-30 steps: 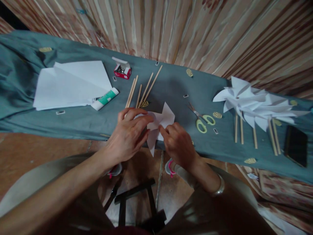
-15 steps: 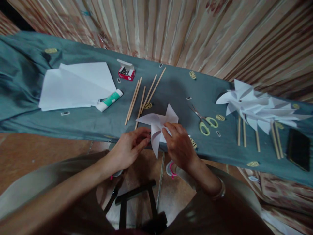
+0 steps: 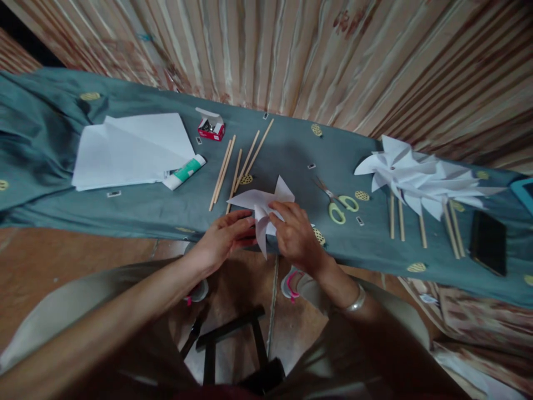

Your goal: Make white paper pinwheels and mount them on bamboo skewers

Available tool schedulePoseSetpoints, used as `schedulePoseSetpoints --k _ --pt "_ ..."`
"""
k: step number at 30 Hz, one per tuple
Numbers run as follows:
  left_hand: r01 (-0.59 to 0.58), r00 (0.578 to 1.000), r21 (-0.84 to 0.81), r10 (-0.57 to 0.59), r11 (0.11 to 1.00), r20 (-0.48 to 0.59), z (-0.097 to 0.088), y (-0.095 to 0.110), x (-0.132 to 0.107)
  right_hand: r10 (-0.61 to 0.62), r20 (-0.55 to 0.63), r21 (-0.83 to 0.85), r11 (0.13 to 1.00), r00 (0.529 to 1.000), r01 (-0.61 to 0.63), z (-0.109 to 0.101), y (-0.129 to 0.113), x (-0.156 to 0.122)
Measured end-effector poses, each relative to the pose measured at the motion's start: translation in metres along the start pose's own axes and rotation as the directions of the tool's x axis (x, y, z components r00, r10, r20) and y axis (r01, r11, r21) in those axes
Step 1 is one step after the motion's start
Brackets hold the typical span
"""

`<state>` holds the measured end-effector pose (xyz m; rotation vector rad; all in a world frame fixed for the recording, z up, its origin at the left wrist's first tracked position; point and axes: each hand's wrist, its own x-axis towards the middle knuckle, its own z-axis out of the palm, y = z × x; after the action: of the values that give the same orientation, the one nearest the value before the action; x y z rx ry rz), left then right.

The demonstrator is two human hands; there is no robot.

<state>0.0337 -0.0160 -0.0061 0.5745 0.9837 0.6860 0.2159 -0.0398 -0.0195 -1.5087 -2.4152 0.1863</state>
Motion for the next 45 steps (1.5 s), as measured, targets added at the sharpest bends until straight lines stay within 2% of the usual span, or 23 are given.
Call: schedulePoseSetpoints --k 9,14,18,21,24,26,29,34,38,42,45 --pt "-0.027 0.999 -0.019 0.026 0.999 -0.035 0.007 0.0 0.005 0.007 -0.132 0.037 0.999 0.991 -0.002 0.002 0.015 -0.011" --pt "-0.008 1.0 -0.039 0.008 0.999 0.005 0.007 0.003 0.006 0.032 -0.17 0.076 0.997 0.985 -0.019 0.003 0.017 -0.009" --pt "0.005 1.0 -0.033 -0.005 0.999 0.022 0.008 0.005 0.005 0.044 -0.27 0.115 0.993 0.962 -0.013 0.003 0.016 -0.008" --pt "0.004 1.0 -0.039 -0.003 0.999 0.027 0.008 0.005 0.004 0.115 -0.331 0.203 0.978 0.937 -0.048 0.001 0.012 -0.01" --pt "0.0 1.0 -0.047 0.001 0.999 0.014 0.009 0.004 0.003 0.205 -0.302 0.358 0.93 0.931 -0.088 -0.003 0.007 -0.014" --pt "-0.006 1.0 -0.041 0.007 0.999 0.01 0.009 0.004 0.003 0.222 -0.274 0.43 0.898 0.936 -0.087 -0.007 0.003 -0.018" --pt "-0.008 1.0 -0.031 0.008 0.999 0.005 0.01 0.004 0.003 0.172 -0.272 0.414 0.909 0.947 -0.046 -0.012 0.0 -0.025" --pt "-0.004 1.0 -0.019 0.004 1.0 -0.004 0.013 0.007 0.003 -0.014 -0.301 0.238 0.967 0.953 0.09 -0.012 0.0 -0.034" --pt "0.001 1.0 -0.03 -0.001 1.0 0.009 0.014 0.007 0.005 -0.09 -0.279 0.119 0.985 0.956 0.128 -0.009 -0.001 -0.031" --pt "0.052 0.998 -0.073 -0.049 0.996 0.036 0.015 0.007 0.006 -0.149 -0.208 0.057 0.985 0.967 0.165 -0.011 -0.005 -0.027" --pt "0.109 0.993 -0.141 -0.101 0.984 0.061 0.017 0.008 0.007 -0.229 -0.248 0.005 0.971 0.942 0.237 -0.014 -0.01 -0.028"
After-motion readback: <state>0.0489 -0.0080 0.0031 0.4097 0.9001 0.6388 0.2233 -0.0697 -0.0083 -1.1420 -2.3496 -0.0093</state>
